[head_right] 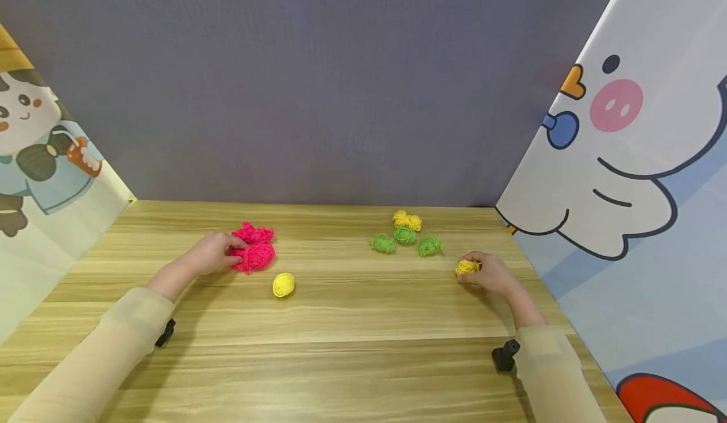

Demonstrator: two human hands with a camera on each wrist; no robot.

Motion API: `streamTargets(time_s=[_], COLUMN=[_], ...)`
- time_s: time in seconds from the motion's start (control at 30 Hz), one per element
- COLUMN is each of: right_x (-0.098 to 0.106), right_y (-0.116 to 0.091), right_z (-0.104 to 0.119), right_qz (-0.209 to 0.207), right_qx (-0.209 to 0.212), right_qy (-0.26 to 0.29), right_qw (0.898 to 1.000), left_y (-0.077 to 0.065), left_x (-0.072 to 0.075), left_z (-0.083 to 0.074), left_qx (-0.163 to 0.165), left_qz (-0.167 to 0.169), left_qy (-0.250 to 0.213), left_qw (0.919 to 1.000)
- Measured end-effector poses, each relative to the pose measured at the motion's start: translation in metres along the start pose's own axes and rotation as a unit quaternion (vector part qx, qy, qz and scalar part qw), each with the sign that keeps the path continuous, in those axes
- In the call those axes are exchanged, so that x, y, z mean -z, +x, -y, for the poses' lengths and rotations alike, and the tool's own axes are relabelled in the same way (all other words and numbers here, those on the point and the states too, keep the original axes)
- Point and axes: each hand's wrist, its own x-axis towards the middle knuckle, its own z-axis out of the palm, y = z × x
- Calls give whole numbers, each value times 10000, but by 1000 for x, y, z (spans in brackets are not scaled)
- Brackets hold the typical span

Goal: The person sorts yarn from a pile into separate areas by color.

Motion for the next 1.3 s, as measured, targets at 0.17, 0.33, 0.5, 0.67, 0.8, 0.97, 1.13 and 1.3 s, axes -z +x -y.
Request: streamTargets(time_s=[0.17, 0.33, 0.5, 0.67, 0.8, 0.97, 1.13, 1.3], right_x=[0, 1, 3, 7, 11, 15, 17, 19], right_y=[1, 0, -3, -4, -4, -4, -4, -6], right_z=[-1, 2, 7, 16, 25, 34, 43, 55], right_qz=[-10, -11, -93, -94, -66, -17, -129, -284], right_qx=[-28, -26, 91, 282, 413, 461, 618, 775], right_qy=[-60, -61, -203, -155, -108, -28, -87, -230], right_qw=[10000, 10000, 9997, 9994, 9991, 9989, 9980, 9963], left_y=[2, 2, 2, 3, 3, 3, 3, 3], left_x=[-1, 0, 1, 0, 1, 1, 1, 1], left_z=[-1, -3, -3, -1, -1, -1, -1, -1], left_qx=[296, 404, 391, 368, 411, 420, 417, 391], left_qz=[159, 228, 268, 283, 305, 305, 292, 270], left_qy=[25, 117, 112, 92, 100, 71, 49, 70], left_qw=[9994, 9989, 9988, 9989, 9986, 9986, 9987, 9988])
